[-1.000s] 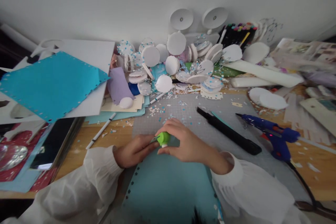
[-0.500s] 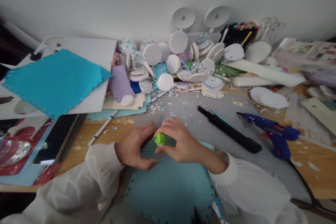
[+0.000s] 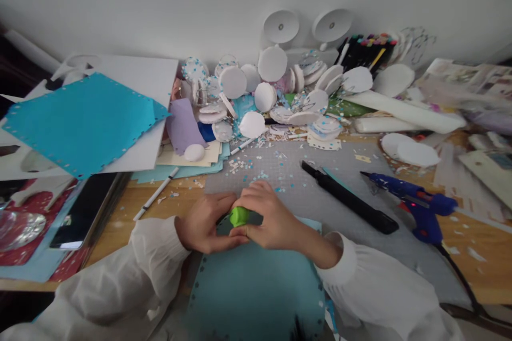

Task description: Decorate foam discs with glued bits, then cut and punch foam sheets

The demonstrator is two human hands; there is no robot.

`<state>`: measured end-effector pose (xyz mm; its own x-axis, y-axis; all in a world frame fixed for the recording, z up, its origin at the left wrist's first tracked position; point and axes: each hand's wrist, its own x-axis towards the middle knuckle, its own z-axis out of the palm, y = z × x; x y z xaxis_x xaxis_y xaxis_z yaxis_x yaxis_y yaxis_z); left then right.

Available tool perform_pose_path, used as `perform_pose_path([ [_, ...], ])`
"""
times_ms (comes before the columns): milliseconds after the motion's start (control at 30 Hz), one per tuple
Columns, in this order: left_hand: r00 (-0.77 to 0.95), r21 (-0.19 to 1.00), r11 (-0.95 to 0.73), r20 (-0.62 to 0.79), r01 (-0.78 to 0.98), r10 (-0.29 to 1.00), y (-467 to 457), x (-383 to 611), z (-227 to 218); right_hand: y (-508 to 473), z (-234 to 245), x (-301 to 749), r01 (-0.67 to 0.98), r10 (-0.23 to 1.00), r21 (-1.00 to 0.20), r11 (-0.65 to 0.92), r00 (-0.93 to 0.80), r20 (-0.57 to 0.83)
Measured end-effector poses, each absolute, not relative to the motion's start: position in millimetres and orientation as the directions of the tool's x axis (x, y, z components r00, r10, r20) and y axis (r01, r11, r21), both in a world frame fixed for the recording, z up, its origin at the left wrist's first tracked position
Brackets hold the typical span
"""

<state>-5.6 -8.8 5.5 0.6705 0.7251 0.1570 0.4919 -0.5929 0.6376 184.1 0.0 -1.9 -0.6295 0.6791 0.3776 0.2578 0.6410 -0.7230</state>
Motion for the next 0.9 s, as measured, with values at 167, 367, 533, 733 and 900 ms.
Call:
perform_pose_path([
  [167,0.659,0.628,-0.563,0.104,0.537,0.745,-4.2,-11.9,1.7,2.2,-1.4,186.7,0.298,0.723,-0.737,0.606,-0.594,0.354],
  [367,0.689,0.650,-0.619,0.197,0.441,0.697,-1.4,-18.9,-10.7,7.2,5.5,199.7,0.344,0.735,-0.748,0.568,-0.622,0.272],
  [533,0.676,0.699,-0.602,0.230,0.386,0.700,-0.2,-18.8,-12.9,11.7,5.7,206.9,0.370,0.717,-0.713,0.596,-0.645,0.265],
  [733,0.650,0.757,-0.535,0.196,0.375,0.734,-1.9,-16.2,1.2,10.4,7.0,202.8,0.336,0.676,-0.689,0.643,-0.672,0.303],
  [900,0.636,0.659,-0.552,0.143,0.511,0.758,-6.7,-7.3,8.2,4.4,5.9,192.6,0.339,0.661,-0.670,0.660,-0.686,0.304],
])
